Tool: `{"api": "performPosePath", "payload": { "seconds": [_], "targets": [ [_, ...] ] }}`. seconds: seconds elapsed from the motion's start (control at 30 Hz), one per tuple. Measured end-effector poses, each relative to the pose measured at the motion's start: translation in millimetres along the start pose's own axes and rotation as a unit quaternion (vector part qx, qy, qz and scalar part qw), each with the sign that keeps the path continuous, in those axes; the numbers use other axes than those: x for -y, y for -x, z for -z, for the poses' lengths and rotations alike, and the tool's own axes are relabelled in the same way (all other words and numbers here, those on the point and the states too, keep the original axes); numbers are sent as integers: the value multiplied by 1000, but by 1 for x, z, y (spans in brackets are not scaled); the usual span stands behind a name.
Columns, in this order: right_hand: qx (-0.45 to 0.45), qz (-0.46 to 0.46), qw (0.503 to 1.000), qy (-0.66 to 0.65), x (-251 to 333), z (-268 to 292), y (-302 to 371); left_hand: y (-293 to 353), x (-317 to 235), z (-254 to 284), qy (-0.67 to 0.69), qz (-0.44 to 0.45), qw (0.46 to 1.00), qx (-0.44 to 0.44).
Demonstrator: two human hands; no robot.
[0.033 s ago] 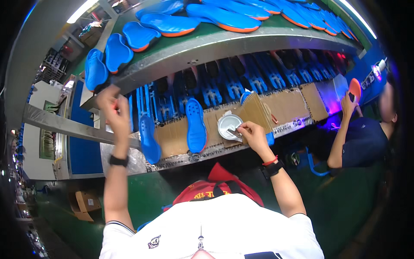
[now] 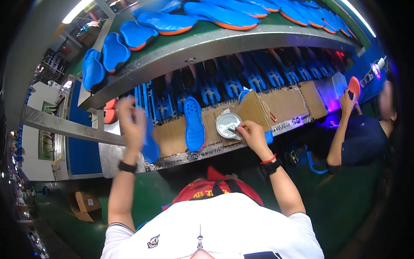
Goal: Applying adhesive to shoe soles using a brush and placing them onto a cooling or drying rack.
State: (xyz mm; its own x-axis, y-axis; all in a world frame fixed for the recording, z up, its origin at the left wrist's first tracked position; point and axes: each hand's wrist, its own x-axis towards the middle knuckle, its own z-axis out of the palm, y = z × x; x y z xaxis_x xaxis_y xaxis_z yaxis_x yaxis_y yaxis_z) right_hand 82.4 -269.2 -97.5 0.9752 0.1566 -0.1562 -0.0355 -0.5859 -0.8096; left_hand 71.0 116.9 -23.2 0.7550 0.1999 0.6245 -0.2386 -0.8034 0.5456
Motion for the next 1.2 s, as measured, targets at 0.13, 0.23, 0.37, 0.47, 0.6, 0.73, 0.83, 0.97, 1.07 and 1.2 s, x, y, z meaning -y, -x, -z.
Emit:
{"api": "performPosePath", "payload": {
  "seconds": [0.13, 0.23, 0.37, 0.47, 0.6, 0.73, 0.83, 0.97, 1.07, 1.2],
  "targets": [
    [-75, 163, 975, 128, -17, -19, -4, 137, 17, -75, 8, 266, 924, 275],
    [-50, 170, 970, 166, -21, -35, -10, 190, 53, -117, 72, 383, 878, 278],
    [-15, 186, 962, 200, -22, -51, -20, 195, 66, -130, 227, 483, 802, 269],
    [-5, 198, 956, 214, -25, -56, -22, 169, 49, -115, 347, 599, 655, 302],
    [7, 202, 952, 229, -27, -57, -27, 146, -1, -71, 536, 548, 614, 186],
    [7, 200, 949, 243, -28, -59, -27, 129, -40, -36, 510, 510, 650, 239],
    [12, 189, 948, 257, -26, -59, -28, 119, -58, -23, 500, 500, 675, 211],
    [-2, 200, 950, 240, -22, -50, -23, 113, -75, -21, 465, 435, 749, 183],
    [-30, 191, 956, 222, -19, -45, -19, 109, -85, -23, 436, 389, 796, 157],
    [-50, 198, 967, 150, 1, -29, -13, 97, -99, -28, 409, 343, 836, 125]
  ]
}}
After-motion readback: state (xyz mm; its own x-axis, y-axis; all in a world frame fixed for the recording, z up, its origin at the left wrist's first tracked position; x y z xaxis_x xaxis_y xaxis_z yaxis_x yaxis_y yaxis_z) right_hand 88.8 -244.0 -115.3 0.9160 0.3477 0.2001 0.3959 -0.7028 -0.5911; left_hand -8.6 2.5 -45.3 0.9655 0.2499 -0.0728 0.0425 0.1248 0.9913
